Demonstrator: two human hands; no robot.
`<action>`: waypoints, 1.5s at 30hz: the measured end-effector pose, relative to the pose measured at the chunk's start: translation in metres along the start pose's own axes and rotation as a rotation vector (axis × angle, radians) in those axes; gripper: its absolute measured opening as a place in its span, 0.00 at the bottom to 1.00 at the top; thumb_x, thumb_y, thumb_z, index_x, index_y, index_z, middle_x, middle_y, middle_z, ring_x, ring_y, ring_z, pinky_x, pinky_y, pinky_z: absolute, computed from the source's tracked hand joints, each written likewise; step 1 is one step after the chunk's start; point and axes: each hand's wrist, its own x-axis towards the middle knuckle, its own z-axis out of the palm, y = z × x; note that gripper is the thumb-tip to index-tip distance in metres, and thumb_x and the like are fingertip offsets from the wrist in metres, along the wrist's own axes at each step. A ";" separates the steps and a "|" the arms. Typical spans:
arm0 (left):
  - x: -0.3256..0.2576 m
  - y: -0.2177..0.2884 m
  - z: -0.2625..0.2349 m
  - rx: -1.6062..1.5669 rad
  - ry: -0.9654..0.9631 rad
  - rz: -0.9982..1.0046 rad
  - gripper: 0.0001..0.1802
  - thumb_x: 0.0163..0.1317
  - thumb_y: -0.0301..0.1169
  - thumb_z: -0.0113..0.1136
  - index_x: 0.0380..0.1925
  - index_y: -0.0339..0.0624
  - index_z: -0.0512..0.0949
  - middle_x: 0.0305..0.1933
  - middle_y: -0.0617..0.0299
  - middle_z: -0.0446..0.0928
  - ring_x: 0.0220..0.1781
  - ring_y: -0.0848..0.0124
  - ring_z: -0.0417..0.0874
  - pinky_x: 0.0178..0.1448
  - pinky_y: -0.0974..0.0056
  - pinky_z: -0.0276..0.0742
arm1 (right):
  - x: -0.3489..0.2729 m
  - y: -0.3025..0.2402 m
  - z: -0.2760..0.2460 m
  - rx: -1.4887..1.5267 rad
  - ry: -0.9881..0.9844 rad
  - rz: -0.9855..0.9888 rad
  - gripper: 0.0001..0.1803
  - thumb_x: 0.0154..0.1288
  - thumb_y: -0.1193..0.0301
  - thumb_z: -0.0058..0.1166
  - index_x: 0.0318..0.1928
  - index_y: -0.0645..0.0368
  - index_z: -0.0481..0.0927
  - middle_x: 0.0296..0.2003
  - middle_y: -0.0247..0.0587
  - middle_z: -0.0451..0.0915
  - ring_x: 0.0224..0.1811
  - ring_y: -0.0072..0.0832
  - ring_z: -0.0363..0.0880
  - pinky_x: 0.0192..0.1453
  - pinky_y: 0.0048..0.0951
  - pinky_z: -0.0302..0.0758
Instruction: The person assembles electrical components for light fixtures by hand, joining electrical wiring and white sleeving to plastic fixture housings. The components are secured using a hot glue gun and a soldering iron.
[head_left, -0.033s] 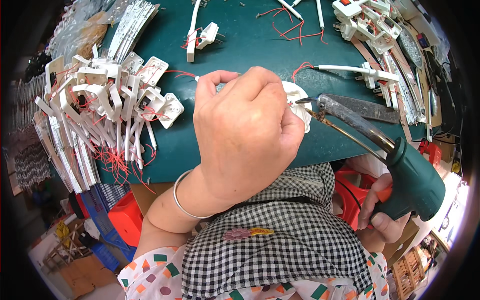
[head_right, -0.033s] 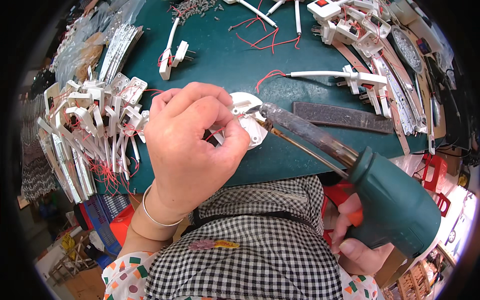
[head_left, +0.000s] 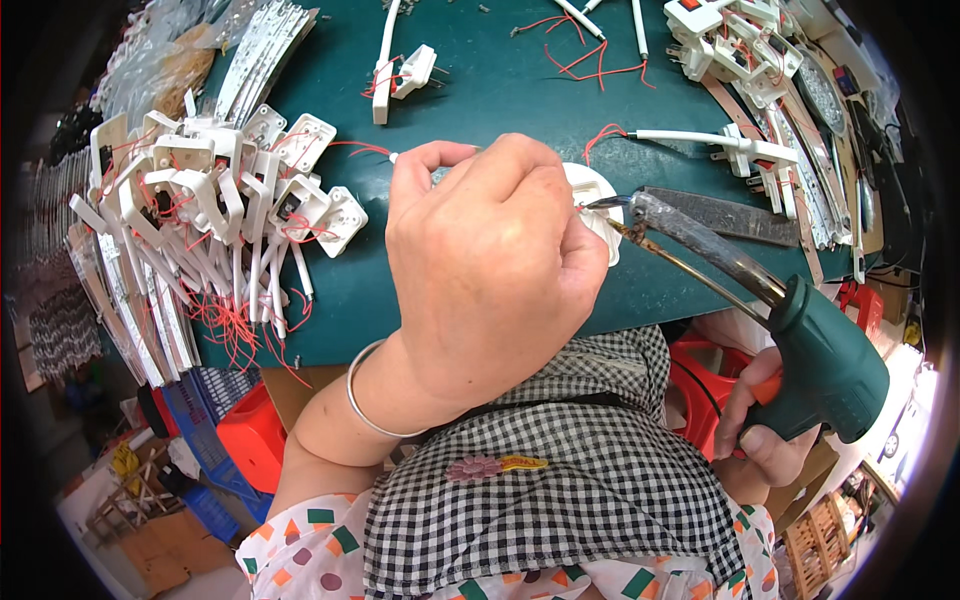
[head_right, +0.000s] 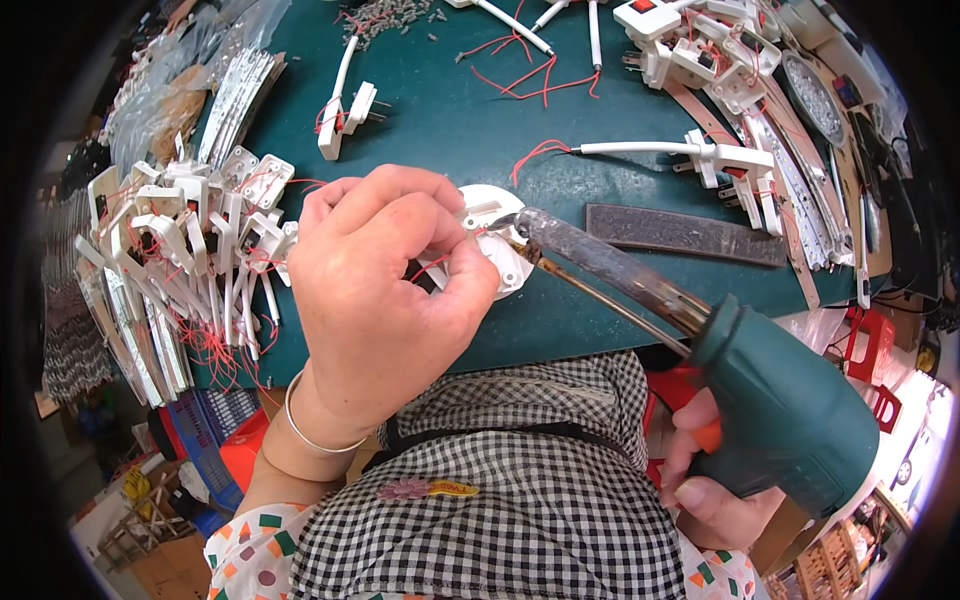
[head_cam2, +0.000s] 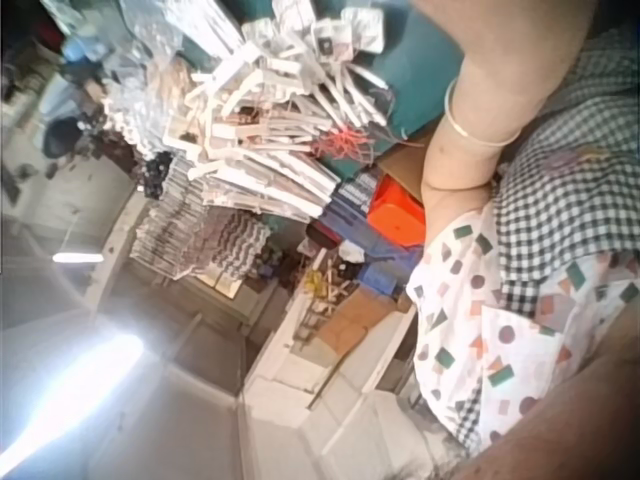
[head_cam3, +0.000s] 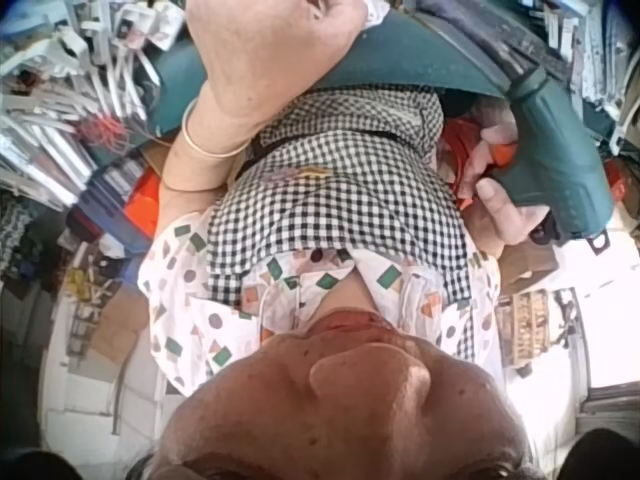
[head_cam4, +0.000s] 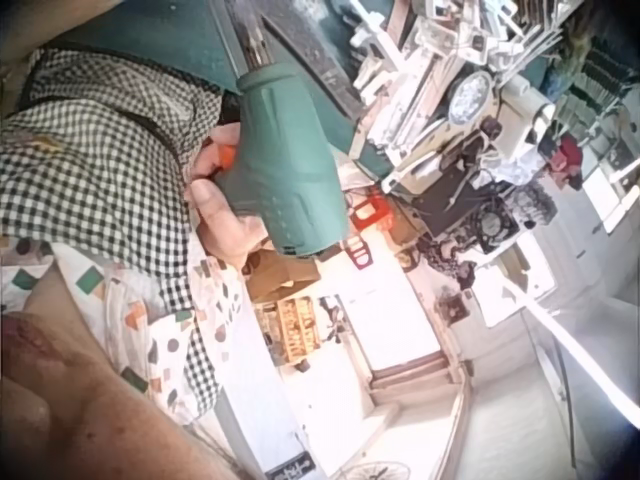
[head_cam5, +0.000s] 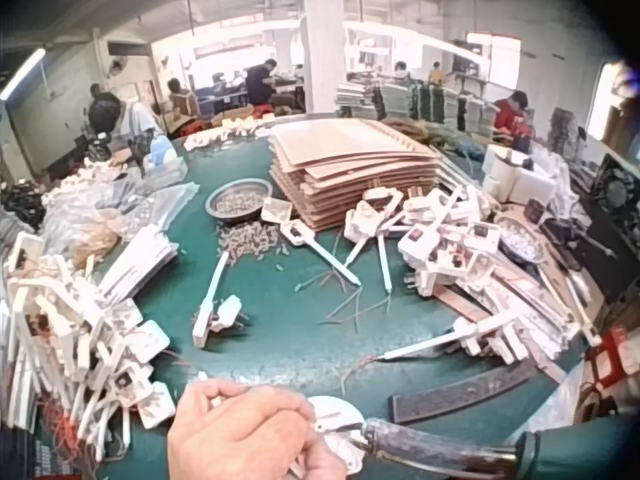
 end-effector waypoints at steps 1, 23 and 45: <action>0.000 0.000 0.001 -0.004 0.009 0.005 0.08 0.36 0.19 0.63 0.15 0.42 0.73 0.27 0.66 0.78 0.18 0.73 0.72 0.42 0.64 0.69 | -0.001 0.000 0.000 0.000 0.002 0.000 0.30 0.46 0.70 0.65 0.44 0.79 0.65 0.17 0.47 0.72 0.08 0.26 0.69 0.10 0.21 0.68; 0.000 0.002 -0.001 0.006 0.000 -0.010 0.07 0.37 0.20 0.62 0.15 0.41 0.73 0.26 0.65 0.78 0.19 0.71 0.73 0.43 0.63 0.68 | -0.006 -0.002 -0.005 -0.066 -0.065 -0.006 0.29 0.48 0.68 0.65 0.44 0.75 0.66 0.19 0.48 0.73 0.10 0.25 0.70 0.12 0.19 0.69; 0.001 0.003 0.001 0.012 0.020 -0.005 0.08 0.35 0.19 0.61 0.15 0.42 0.72 0.27 0.66 0.78 0.17 0.73 0.72 0.42 0.65 0.68 | -0.008 0.007 -0.005 0.055 -0.055 0.039 0.22 0.47 0.72 0.64 0.36 0.70 0.67 0.22 0.47 0.71 0.11 0.27 0.71 0.13 0.20 0.71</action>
